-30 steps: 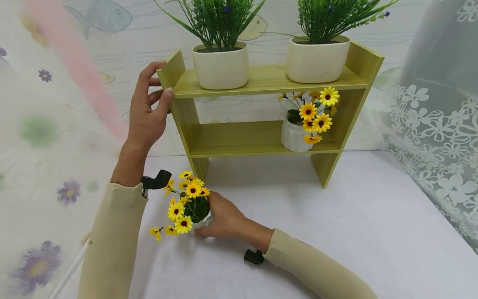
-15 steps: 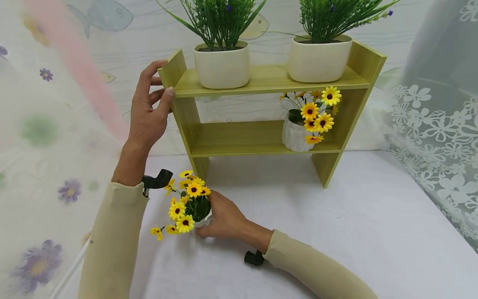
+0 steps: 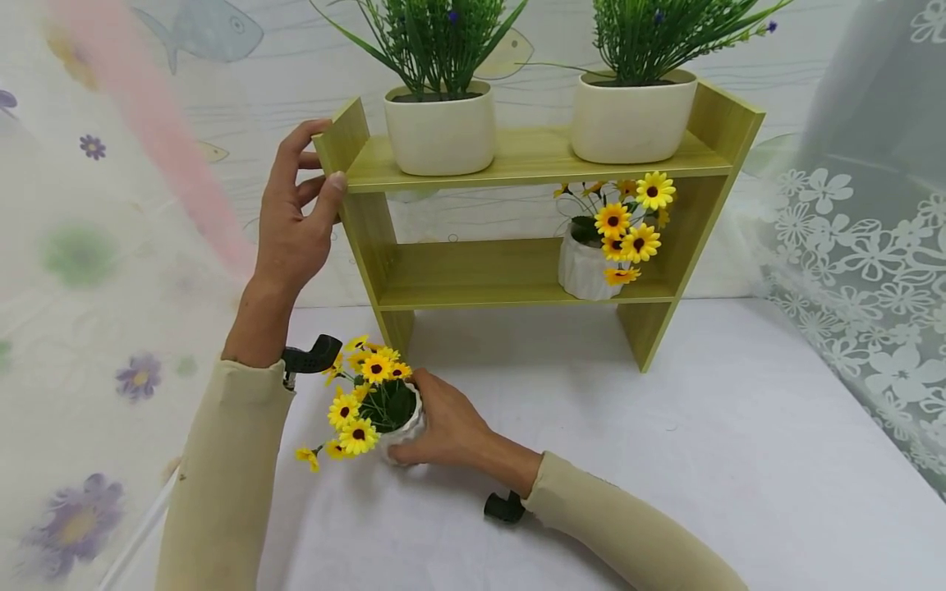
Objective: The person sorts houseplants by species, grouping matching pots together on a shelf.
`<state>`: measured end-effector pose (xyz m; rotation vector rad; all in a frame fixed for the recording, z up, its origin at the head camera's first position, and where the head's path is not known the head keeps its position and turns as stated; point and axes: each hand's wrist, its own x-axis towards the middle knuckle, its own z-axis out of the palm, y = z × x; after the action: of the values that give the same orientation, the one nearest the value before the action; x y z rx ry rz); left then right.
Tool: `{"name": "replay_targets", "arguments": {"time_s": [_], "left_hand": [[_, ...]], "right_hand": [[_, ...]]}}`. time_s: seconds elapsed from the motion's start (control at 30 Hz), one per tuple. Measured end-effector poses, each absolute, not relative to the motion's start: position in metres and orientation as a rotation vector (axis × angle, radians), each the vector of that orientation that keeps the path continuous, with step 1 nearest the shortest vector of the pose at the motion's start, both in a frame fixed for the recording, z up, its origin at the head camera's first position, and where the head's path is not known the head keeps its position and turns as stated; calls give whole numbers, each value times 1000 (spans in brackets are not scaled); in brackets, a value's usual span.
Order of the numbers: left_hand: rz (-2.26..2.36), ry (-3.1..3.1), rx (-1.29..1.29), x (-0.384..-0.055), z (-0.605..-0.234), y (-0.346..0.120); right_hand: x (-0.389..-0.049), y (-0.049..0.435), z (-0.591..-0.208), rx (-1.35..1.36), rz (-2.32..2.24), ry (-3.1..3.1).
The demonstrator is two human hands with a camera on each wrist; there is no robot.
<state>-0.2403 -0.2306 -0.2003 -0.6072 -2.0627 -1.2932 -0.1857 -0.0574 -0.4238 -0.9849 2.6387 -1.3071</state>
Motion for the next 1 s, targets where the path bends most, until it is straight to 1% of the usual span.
{"name": "replay_targets", "arguments": {"time_s": [0.2,0.33,0.43,0.53,0.8,1.0], "left_hand": [[-1288,-2051,-629,-252,-206,-237],[-1288,-2048,-633,-265,-211,-244],[-1287,-2054,-628,-268,-213,-247],[-1294,-2058,-620,-265,-211,-247],[-1303,-2089,-602,-242,-200,-235],[-1304,-2091,-614,-240,-199,-234]], "right_hand": [[-185,-56,-422,-969,-1346,2620],[-186,-53,-415,-951,-1368,2648],[-188,-50,-409,-949,-1376,2671],[-189,-47,-402,-949,-1375,2691],[-194,-36,-386,-944,-1472,2669],[-197,-26,-371,-965,-1557,2652]]}}
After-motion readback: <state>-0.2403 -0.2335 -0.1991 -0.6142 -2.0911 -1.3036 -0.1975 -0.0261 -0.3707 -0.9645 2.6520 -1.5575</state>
